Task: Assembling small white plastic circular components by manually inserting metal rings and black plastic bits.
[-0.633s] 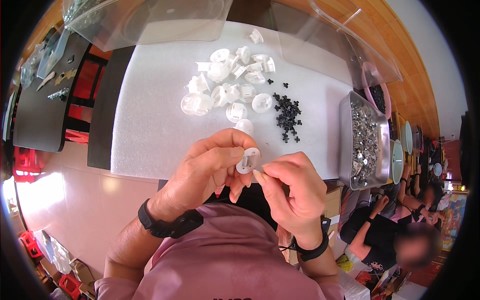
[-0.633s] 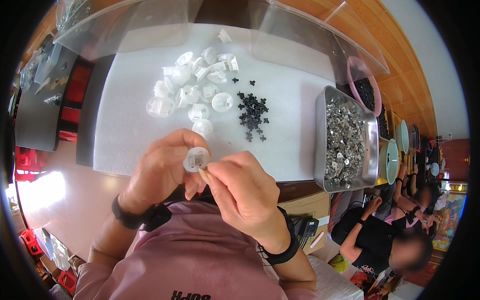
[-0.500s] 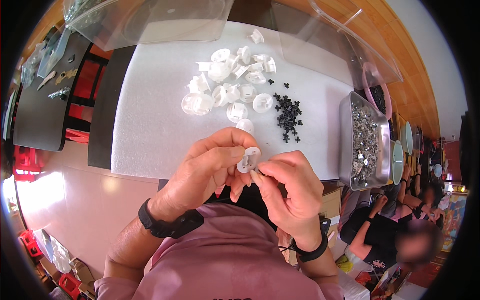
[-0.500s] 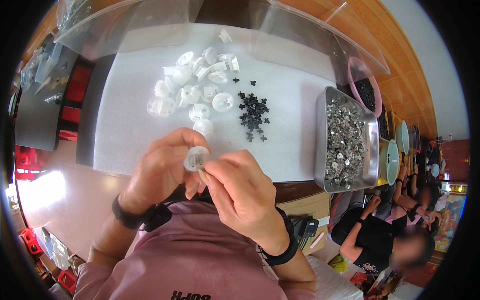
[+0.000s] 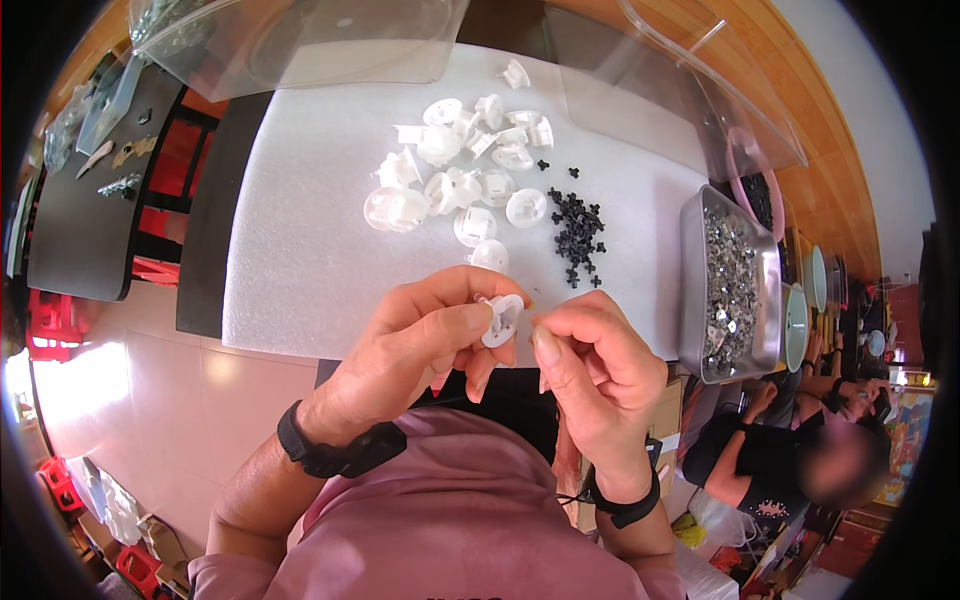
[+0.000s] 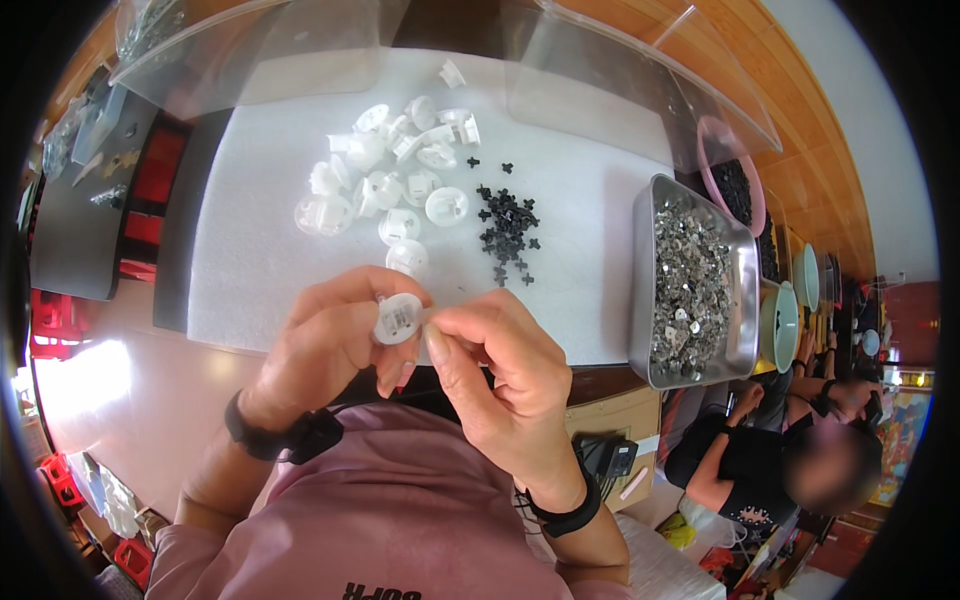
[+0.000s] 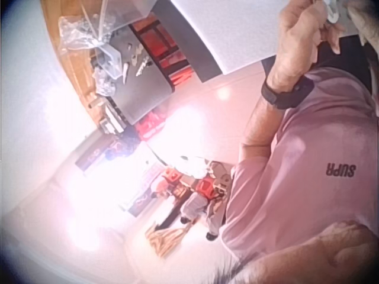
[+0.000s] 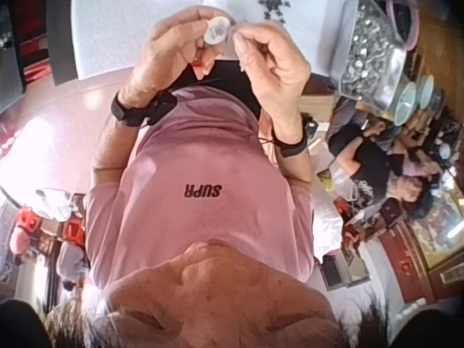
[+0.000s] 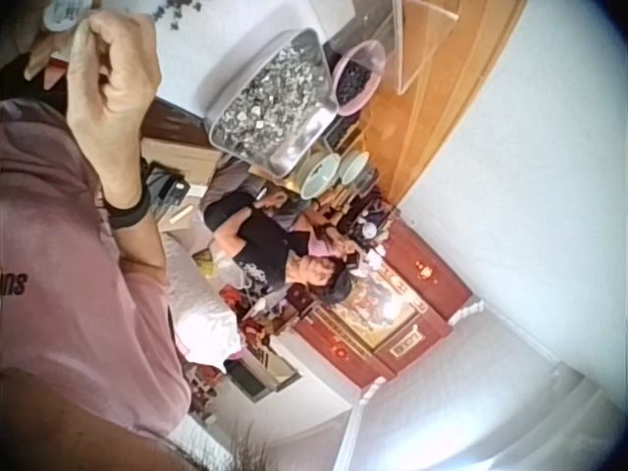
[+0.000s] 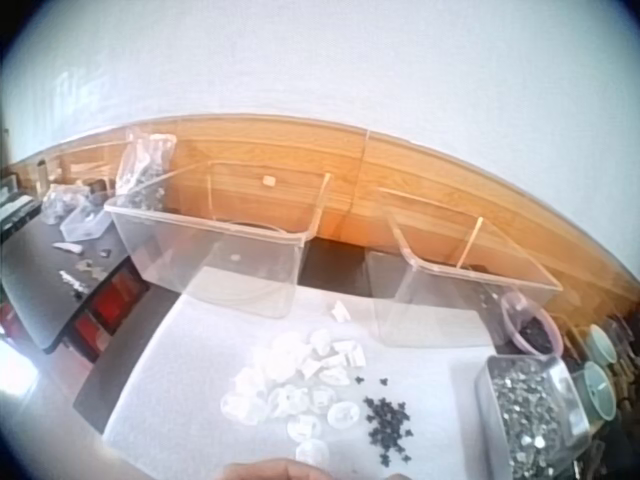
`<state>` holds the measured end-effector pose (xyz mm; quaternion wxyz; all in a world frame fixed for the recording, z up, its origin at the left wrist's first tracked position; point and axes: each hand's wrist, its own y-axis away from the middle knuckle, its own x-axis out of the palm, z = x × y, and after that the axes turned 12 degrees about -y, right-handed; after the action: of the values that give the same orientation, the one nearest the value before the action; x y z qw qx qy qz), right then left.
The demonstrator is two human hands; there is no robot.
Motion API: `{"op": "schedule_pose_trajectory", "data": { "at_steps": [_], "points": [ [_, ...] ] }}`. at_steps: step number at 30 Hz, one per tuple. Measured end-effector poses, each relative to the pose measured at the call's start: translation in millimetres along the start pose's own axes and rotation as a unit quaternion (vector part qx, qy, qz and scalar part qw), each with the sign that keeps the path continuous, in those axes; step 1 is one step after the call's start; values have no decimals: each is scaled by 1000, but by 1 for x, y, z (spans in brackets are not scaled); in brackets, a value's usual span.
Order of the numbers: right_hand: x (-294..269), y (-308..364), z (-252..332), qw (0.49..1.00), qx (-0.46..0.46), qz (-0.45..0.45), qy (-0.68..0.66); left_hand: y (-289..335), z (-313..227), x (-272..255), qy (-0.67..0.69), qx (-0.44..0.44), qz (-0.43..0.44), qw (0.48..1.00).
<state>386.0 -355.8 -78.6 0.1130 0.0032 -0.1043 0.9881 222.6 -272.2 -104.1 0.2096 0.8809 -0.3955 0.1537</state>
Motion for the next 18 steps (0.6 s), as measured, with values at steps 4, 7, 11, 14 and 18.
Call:
{"op": "schedule_pose_trajectory", "data": {
  "at_steps": [4, 7, 11, 14, 18],
  "points": [
    [2, 3, 0, 991, 64, -37, -108, 0, -3, -1, 0, -22, -8, 1000],
    [-4, 0, 0, 979, 96, -48, -174, -1, -10, 7, -1, -32, -48, 998],
    [-9, -1, -2, 953, 134, -44, -269, -1, -12, 8, -8, -44, -52, 998],
    [-10, -2, -2, 934, 164, -33, -315, -2, -11, 7, -24, -44, -43, 998],
    [-13, -4, -2, 903, 210, -17, -376, -2, -8, 5, -27, -37, -35, 998]
  ]
}}
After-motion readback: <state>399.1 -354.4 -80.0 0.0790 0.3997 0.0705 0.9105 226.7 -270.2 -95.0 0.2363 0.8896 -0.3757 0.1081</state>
